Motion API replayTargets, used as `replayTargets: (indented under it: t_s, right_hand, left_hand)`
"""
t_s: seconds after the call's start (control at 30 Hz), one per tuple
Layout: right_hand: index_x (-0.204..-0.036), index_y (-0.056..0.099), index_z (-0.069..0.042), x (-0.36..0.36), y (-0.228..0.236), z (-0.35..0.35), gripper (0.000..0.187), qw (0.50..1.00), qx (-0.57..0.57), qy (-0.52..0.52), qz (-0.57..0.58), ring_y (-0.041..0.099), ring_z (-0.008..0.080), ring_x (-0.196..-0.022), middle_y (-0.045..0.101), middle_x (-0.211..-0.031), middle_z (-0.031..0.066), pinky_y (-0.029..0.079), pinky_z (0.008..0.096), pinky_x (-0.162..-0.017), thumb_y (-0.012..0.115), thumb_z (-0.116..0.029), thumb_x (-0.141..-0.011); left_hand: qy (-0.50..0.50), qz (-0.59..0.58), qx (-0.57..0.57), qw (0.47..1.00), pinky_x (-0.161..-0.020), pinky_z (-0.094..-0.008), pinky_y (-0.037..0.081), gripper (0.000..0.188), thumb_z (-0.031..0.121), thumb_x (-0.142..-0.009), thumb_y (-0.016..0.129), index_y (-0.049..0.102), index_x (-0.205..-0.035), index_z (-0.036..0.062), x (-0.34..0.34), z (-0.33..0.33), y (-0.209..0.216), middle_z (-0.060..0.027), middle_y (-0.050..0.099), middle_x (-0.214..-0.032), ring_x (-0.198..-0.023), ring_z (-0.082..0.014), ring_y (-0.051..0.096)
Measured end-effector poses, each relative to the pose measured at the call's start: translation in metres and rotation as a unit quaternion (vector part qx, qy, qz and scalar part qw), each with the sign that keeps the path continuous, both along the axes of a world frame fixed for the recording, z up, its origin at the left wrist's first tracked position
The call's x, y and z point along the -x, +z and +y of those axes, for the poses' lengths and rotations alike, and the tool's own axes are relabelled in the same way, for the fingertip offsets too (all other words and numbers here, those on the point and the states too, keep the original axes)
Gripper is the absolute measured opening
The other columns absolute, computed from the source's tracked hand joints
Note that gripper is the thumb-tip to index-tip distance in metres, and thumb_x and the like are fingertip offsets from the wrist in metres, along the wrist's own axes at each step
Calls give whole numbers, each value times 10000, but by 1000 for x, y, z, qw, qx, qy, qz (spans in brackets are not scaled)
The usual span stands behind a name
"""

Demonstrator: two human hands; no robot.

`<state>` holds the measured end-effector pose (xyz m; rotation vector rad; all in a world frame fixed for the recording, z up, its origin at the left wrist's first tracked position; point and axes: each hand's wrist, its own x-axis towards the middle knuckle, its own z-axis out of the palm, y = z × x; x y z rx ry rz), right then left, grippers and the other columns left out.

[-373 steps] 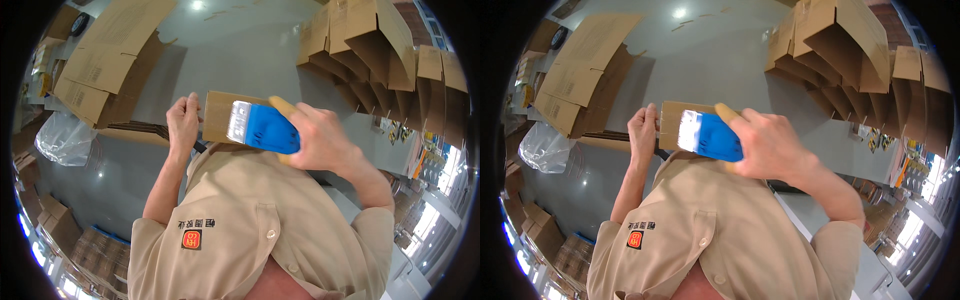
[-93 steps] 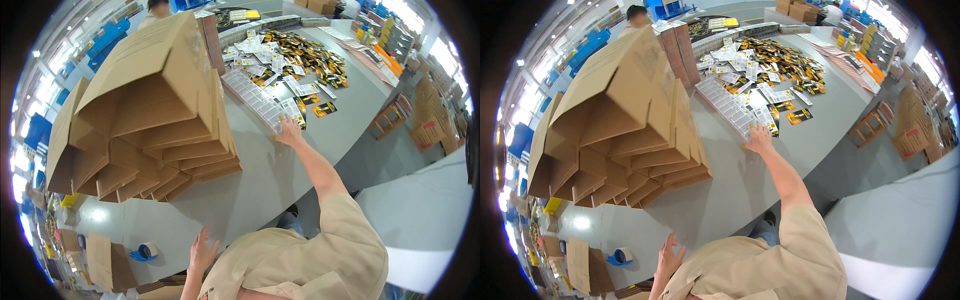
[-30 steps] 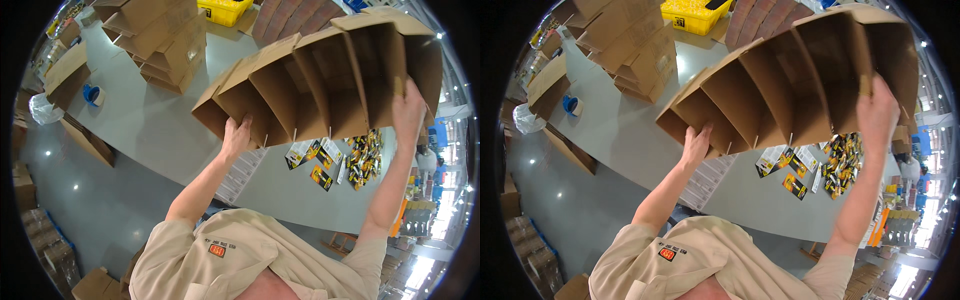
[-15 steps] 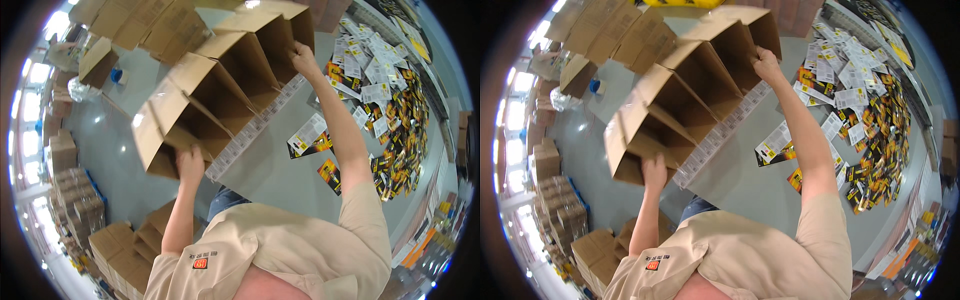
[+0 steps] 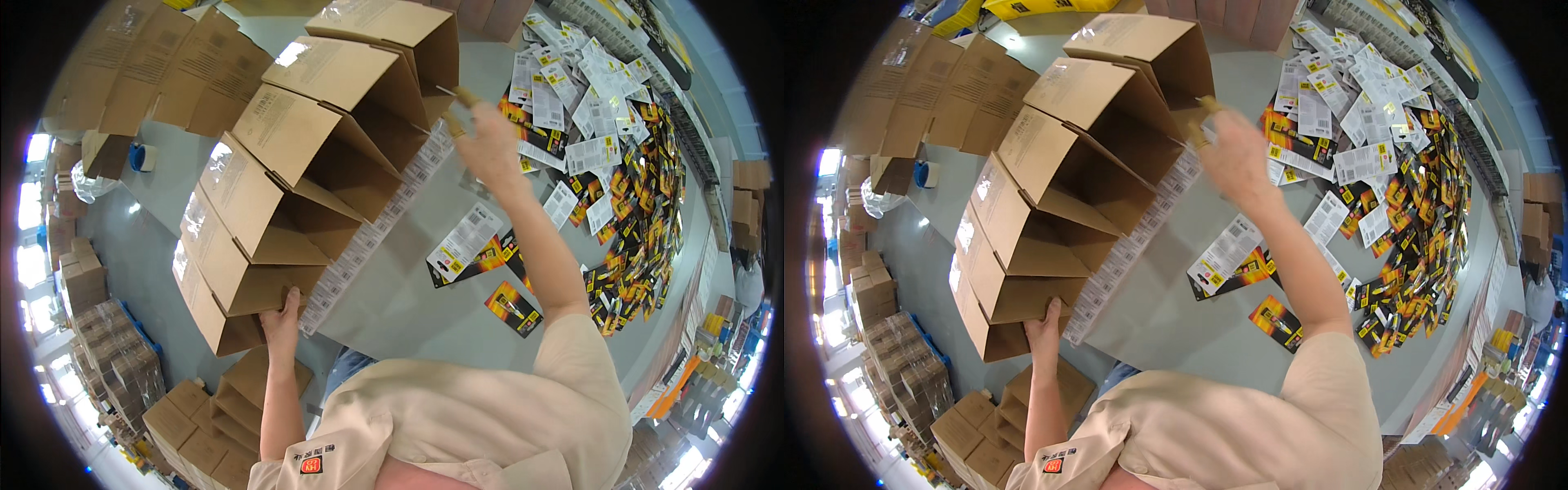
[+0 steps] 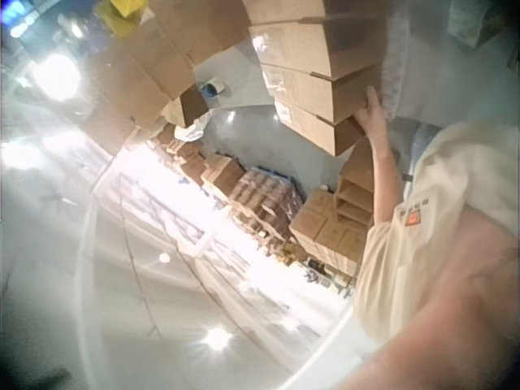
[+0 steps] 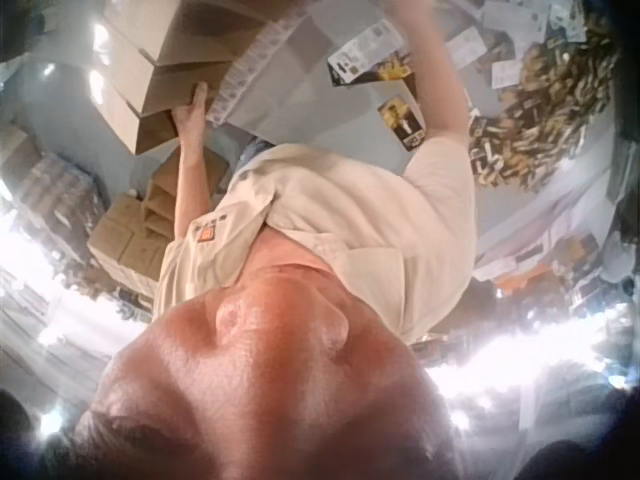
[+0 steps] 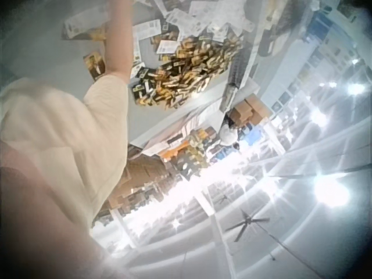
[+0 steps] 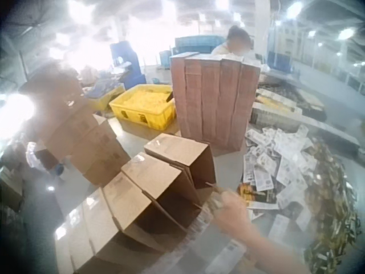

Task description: The person folds flat cardboard sheets into small boxes and seals them with a tape gun. Then they pick up small packaged items from the table and place them into the assembled boxes.

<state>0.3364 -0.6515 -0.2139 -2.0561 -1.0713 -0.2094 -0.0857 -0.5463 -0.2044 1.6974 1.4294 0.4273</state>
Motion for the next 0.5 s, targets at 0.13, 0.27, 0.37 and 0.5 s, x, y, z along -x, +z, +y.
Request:
replayTargets:
  t_s: [0.13, 0.27, 0.37, 0.5]
  right_hand:
    - [-1341, 578, 0, -63, -26, -32, 597, 978, 143, -146, -37, 610, 404, -1146, 634, -1278, 212, 503, 473, -959, 671, -418, -925]
    - [-1320, 580, 0, -77, -77, -52, 602, 938, 268, -213, -56, 509, 412, -1288, 567, -1386, 163, 434, 591, -1010, 633, -454, -930]
    - [-1398, 505, 60, -18, -95, -86, 703, 934, 303, -161, -100, 436, 410, -1361, 550, -1407, 180, 291, 575, -1145, 561, -489, -962]
    - [-1407, 510, 55, 50, -68, -138, 706, 950, 298, -89, -16, 407, 381, -1401, 497, -1477, 173, 299, 541, -1152, 596, -481, -956]
  left_hand:
    - [48, -29, 99, 994, -867, -316, 492, 539, 153, -938, 702, 464, -1379, -46, 16, -16, 12, -125, 585, -1202, -993, -172, 587]
    - [34, 73, 100, 992, -774, -276, 486, 661, 107, -932, 677, 320, -1476, -8, 36, -58, 24, -110, 542, -1236, -905, -124, 558]
    - [4, 56, 140, 989, -768, -278, 504, 658, 94, -914, 688, 343, -1465, -9, 39, -80, 24, -121, 515, -1295, -913, -135, 569]
    - [-121, 29, 157, 980, -800, -312, 535, 725, 80, -881, 714, 327, -1488, -4, 34, -90, 25, -155, 513, -1323, -929, -160, 588]
